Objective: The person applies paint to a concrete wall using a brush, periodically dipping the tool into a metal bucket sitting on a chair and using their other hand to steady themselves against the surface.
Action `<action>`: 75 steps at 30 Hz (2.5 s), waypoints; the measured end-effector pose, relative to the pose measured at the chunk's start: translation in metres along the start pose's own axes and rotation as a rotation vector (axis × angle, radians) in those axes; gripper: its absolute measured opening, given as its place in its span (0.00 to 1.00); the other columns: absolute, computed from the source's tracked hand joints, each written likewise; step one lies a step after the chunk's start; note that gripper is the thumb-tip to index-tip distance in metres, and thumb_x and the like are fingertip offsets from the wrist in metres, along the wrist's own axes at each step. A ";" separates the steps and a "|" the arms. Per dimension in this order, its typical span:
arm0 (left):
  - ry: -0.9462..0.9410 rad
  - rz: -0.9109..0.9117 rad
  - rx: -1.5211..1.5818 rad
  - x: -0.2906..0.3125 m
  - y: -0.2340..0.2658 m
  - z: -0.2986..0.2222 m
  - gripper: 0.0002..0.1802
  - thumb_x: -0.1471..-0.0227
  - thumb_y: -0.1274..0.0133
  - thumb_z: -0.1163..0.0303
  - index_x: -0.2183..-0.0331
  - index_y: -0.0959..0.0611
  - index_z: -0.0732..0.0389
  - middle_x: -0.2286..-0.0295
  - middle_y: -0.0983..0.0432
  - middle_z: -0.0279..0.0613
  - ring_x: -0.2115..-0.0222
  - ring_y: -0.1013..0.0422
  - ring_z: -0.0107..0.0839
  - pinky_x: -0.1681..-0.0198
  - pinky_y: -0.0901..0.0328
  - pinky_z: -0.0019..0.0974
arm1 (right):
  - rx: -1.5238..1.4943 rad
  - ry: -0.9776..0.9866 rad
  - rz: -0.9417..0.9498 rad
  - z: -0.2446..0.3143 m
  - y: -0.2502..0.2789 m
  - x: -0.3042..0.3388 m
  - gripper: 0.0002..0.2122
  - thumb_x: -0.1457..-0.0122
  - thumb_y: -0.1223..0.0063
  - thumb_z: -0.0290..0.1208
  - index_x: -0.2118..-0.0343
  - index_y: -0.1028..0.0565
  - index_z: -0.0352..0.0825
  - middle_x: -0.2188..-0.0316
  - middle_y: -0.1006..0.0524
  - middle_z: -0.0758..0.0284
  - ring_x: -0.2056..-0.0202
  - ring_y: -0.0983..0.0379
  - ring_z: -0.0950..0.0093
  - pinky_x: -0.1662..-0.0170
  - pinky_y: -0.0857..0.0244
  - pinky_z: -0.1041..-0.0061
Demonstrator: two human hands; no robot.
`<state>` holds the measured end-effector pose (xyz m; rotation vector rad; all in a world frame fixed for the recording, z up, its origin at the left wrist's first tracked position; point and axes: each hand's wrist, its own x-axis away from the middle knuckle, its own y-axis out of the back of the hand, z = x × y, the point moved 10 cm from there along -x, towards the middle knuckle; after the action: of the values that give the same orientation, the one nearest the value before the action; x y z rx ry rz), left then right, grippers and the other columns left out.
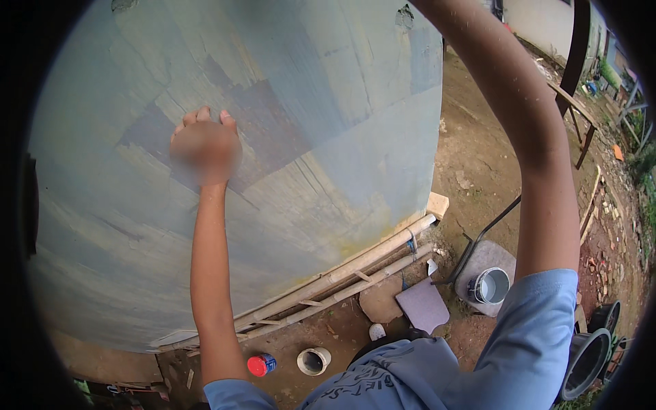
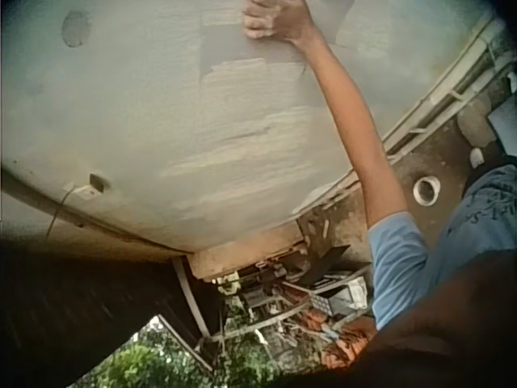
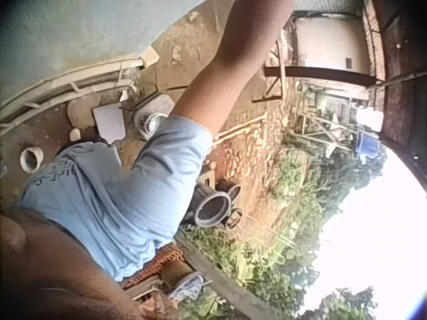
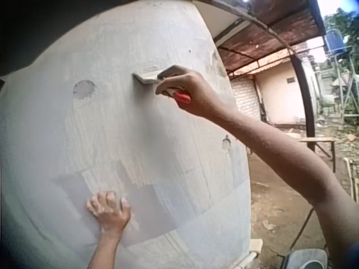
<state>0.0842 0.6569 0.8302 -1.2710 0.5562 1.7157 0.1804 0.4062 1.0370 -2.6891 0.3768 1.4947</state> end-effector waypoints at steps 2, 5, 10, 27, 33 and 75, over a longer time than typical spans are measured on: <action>-0.033 0.047 -0.021 0.007 -0.002 0.007 0.14 0.48 0.52 0.55 0.62 0.32 0.48 0.69 0.36 0.29 0.64 0.42 0.34 0.57 0.49 0.44 | -0.050 -0.202 0.135 0.043 -0.041 0.113 0.11 0.47 0.42 0.20 0.62 0.18 0.42 0.55 0.21 0.62 0.57 0.21 0.65 0.61 0.22 0.73; -0.024 0.070 -0.042 0.008 0.000 0.009 0.14 0.48 0.53 0.55 0.61 0.33 0.47 0.68 0.37 0.29 0.63 0.43 0.34 0.57 0.50 0.44 | -0.096 -0.234 0.357 0.158 -0.057 0.267 0.10 0.49 0.40 0.23 0.64 0.18 0.44 0.48 0.25 0.63 0.46 0.26 0.66 0.58 0.22 0.74; -0.043 0.100 -0.017 0.004 -0.003 0.009 0.15 0.49 0.54 0.55 0.60 0.34 0.47 0.68 0.39 0.30 0.63 0.44 0.35 0.57 0.51 0.45 | -0.338 -0.630 0.775 0.319 -0.062 0.459 0.12 0.46 0.48 0.29 0.58 0.22 0.44 0.42 0.29 0.67 0.42 0.30 0.66 0.58 0.23 0.71; -0.005 0.140 0.022 0.007 -0.011 0.000 0.18 0.48 0.52 0.54 0.58 0.33 0.49 0.65 0.38 0.33 0.63 0.42 0.36 0.58 0.49 0.45 | -0.794 -0.870 1.052 0.165 -0.137 0.261 0.06 0.53 0.44 0.18 0.70 0.20 0.28 0.69 0.19 0.61 0.68 0.23 0.68 0.61 0.30 0.71; 0.037 0.087 0.070 -0.004 -0.003 0.003 0.18 0.49 0.51 0.55 0.59 0.34 0.50 0.67 0.37 0.33 0.64 0.42 0.35 0.58 0.48 0.45 | -0.445 -0.822 0.858 0.056 -0.081 0.021 0.08 0.50 0.43 0.18 0.66 0.19 0.31 0.64 0.19 0.62 0.63 0.21 0.69 0.63 0.24 0.74; 0.018 0.121 0.059 0.007 -0.006 -0.002 0.18 0.49 0.52 0.55 0.59 0.33 0.51 0.66 0.36 0.35 0.64 0.39 0.37 0.56 0.45 0.48 | -0.453 -0.704 0.635 -0.023 -0.017 0.015 0.09 0.49 0.43 0.15 0.64 0.19 0.30 0.63 0.18 0.61 0.62 0.21 0.74 0.59 0.25 0.74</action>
<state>0.0898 0.6610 0.8244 -1.2335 0.7017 1.7756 0.2107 0.4164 1.0354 -2.1388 0.9876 2.8509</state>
